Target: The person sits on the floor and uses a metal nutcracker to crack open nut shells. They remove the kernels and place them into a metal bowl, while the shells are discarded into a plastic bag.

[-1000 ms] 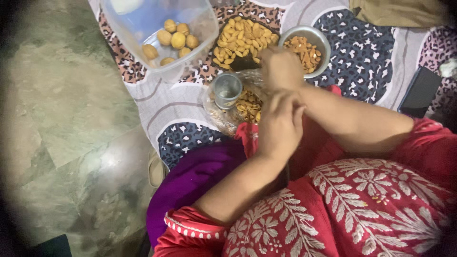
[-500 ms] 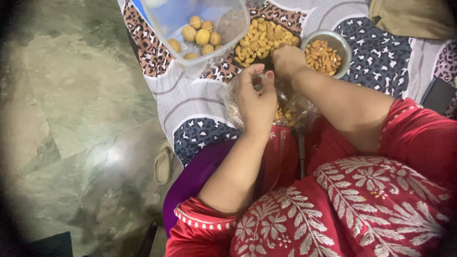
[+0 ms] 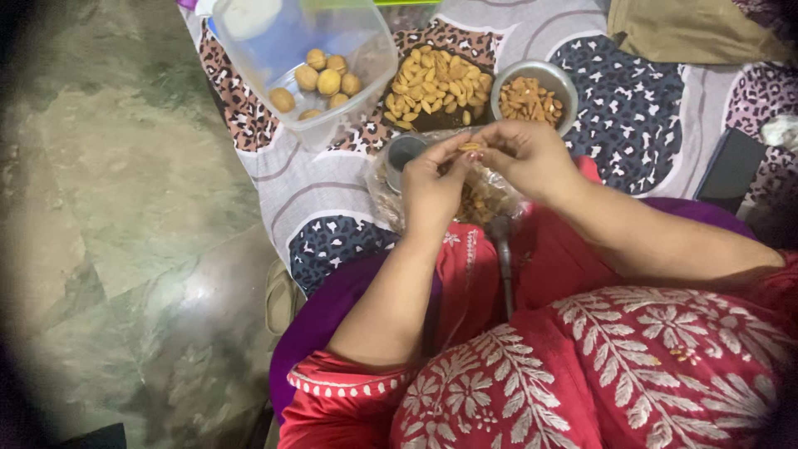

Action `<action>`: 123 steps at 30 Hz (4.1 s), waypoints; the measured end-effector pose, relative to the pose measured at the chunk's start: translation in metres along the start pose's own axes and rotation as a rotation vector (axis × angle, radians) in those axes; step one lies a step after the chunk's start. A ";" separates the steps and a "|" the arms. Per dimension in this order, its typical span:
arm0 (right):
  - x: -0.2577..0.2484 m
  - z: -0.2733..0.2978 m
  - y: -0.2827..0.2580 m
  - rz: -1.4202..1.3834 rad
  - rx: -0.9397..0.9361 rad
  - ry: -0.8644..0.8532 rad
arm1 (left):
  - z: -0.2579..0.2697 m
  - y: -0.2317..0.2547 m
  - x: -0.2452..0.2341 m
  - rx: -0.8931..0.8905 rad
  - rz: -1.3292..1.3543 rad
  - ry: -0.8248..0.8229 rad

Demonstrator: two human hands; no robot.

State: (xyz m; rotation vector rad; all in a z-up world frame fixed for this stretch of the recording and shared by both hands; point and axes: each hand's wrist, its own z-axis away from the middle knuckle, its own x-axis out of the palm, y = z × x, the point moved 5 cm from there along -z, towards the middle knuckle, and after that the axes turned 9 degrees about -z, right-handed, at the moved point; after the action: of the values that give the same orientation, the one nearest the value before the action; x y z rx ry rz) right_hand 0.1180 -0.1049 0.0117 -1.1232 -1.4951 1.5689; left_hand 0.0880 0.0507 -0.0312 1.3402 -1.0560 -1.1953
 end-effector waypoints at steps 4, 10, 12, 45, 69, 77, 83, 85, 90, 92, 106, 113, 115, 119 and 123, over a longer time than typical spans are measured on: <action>0.005 0.009 0.011 0.125 -0.008 0.022 | 0.003 -0.012 0.003 -0.016 0.146 0.040; 0.011 0.003 0.020 0.088 0.070 -0.003 | -0.002 -0.032 0.005 -0.107 0.254 0.054; 0.008 -0.003 0.016 0.085 0.023 -0.049 | -0.004 -0.034 0.006 -0.111 0.200 0.051; 0.011 -0.007 -0.007 0.397 -0.329 -0.041 | 0.004 -0.037 0.010 -0.256 0.675 0.141; 0.057 0.057 0.031 0.522 -0.231 -1.143 | -0.021 -0.022 -0.050 -0.067 -0.636 0.104; 0.082 0.119 0.087 1.103 -0.114 -1.468 | -0.005 0.040 -0.044 0.413 -0.555 0.253; 0.086 0.124 0.067 1.094 -0.048 -1.543 | 0.003 0.054 -0.046 0.516 -0.424 0.298; 0.074 0.111 0.054 1.013 -0.032 -1.578 | -0.001 0.050 -0.049 0.423 -0.295 0.298; 0.033 0.036 -0.010 0.598 -0.132 -0.937 | 0.007 0.056 -0.051 0.612 -0.332 0.331; 0.010 0.027 -0.043 0.478 -0.182 -0.816 | -0.007 0.047 -0.055 0.450 -0.430 0.329; -0.046 0.058 -0.119 0.062 -0.730 0.028 | -0.002 0.044 -0.044 0.582 -0.517 0.331; -0.039 0.060 -0.104 -0.014 -0.803 0.002 | -0.002 0.044 -0.041 0.595 -0.516 0.334; -0.037 0.060 -0.099 -0.127 -0.844 -0.025 | -0.002 0.045 -0.040 0.590 -0.514 0.329; -0.007 0.049 -0.071 0.383 -0.547 -0.086 | 0.006 0.046 -0.027 0.622 -0.578 0.269; -0.001 0.036 -0.061 -0.141 -0.588 -0.128 | -0.006 0.036 -0.032 0.430 -0.443 0.224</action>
State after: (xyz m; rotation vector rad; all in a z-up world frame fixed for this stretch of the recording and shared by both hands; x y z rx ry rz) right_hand 0.0806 -0.1138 0.0708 -1.2058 -2.1553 1.1471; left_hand 0.0898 0.0796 0.0079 2.0746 -0.9077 -1.1283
